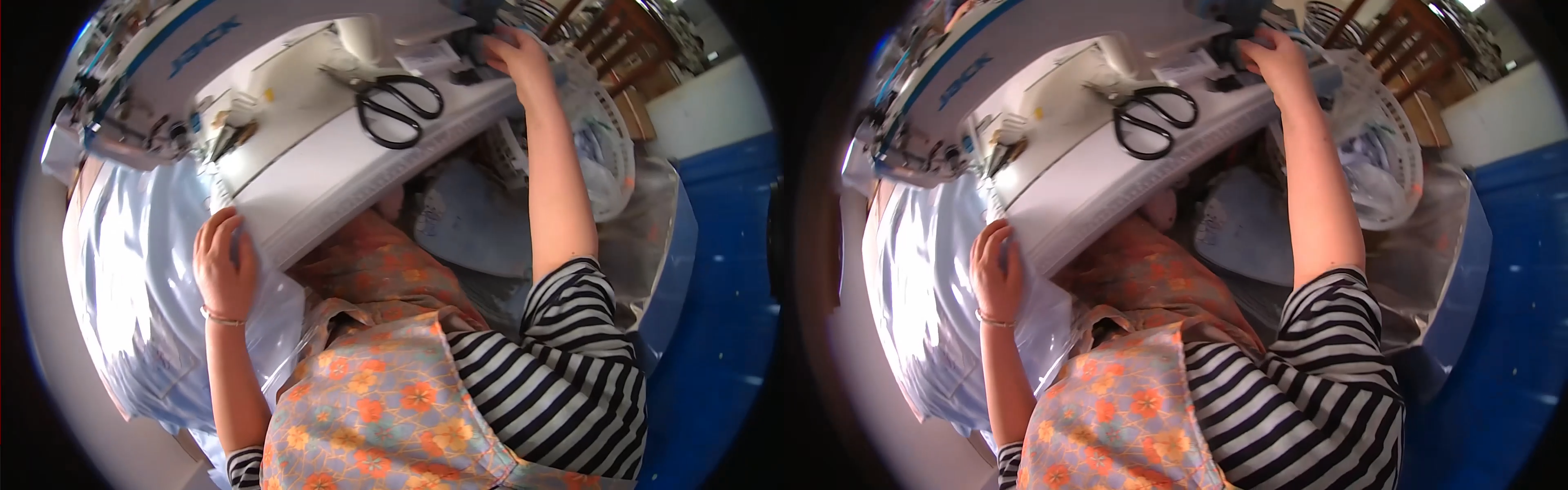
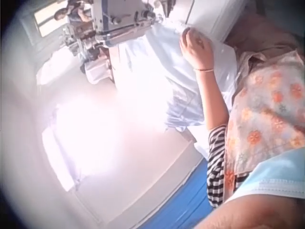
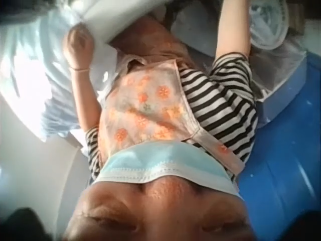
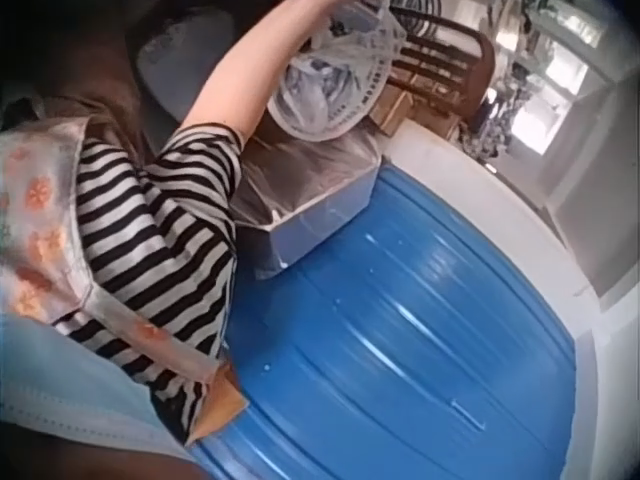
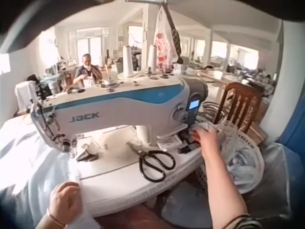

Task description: Sewing and preparing blue textile products using an industrial sewing machine.

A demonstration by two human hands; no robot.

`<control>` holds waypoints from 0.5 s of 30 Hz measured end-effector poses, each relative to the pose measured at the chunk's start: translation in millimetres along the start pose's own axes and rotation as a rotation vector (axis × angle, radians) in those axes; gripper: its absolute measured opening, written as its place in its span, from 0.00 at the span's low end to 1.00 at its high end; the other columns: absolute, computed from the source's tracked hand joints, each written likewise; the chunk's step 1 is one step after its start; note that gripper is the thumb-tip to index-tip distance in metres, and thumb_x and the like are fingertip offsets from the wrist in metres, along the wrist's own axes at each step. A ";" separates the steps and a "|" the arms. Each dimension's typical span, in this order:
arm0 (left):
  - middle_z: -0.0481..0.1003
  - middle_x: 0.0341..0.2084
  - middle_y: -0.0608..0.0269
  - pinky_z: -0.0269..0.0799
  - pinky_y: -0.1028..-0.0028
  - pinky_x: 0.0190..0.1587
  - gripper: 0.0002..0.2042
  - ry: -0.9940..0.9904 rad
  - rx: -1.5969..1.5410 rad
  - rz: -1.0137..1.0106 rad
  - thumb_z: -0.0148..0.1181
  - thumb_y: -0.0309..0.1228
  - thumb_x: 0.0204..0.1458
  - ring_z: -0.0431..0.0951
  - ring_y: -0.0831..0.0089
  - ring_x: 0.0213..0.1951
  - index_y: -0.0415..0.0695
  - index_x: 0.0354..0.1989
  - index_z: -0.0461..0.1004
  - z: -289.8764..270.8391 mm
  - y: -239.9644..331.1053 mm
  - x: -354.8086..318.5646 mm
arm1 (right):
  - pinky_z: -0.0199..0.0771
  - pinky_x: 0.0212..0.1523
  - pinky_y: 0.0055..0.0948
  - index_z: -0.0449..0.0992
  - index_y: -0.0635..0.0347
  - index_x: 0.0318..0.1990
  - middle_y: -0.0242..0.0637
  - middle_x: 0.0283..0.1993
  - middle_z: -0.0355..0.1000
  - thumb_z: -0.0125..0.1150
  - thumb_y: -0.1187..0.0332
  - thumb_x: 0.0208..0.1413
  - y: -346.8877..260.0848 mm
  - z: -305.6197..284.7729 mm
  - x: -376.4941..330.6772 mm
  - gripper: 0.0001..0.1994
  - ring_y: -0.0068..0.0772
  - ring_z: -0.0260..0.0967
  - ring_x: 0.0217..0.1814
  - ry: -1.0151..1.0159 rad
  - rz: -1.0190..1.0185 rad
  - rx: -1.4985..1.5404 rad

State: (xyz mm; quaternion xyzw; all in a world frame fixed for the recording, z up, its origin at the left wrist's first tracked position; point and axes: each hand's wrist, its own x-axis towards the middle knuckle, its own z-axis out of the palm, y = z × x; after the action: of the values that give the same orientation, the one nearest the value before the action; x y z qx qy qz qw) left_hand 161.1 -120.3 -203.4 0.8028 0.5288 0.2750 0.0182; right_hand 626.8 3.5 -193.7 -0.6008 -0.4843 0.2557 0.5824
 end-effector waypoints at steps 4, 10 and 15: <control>0.76 0.50 0.52 0.68 0.60 0.57 0.11 -0.030 0.062 0.022 0.56 0.21 0.54 0.75 0.52 0.52 0.37 0.45 0.76 4.0 -4.7 -3.6 | 0.78 0.41 0.26 0.74 0.69 0.54 0.43 0.44 0.79 0.64 0.69 0.58 19.2 -78.3 -16.1 0.19 0.30 0.78 0.42 0.176 -0.101 0.038; 0.76 0.51 0.52 0.67 0.59 0.59 0.12 -0.066 0.118 0.010 0.55 0.21 0.54 0.74 0.52 0.53 0.36 0.47 0.76 5.2 -8.0 -5.1 | 0.76 0.39 0.29 0.80 0.63 0.44 0.40 0.36 0.80 0.61 0.70 0.54 131.4 -159.4 -44.6 0.12 0.28 0.79 0.38 0.059 0.367 -0.441; 0.75 0.52 0.51 0.66 0.60 0.59 0.13 -0.105 0.133 -0.006 0.53 0.20 0.54 0.73 0.52 0.54 0.37 0.47 0.76 5.8 -10.8 -5.8 | 0.77 0.43 0.39 0.80 0.61 0.50 0.46 0.41 0.81 0.62 0.68 0.49 199.8 -114.1 -56.3 0.19 0.46 0.80 0.41 -0.102 0.130 -0.945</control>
State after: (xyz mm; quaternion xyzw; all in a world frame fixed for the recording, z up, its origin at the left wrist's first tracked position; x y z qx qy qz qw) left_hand 153.1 -119.0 -214.2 0.8140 0.5466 0.1966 -0.0066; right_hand 760.4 -68.2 -375.7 -0.8155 -0.5369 0.0723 0.2037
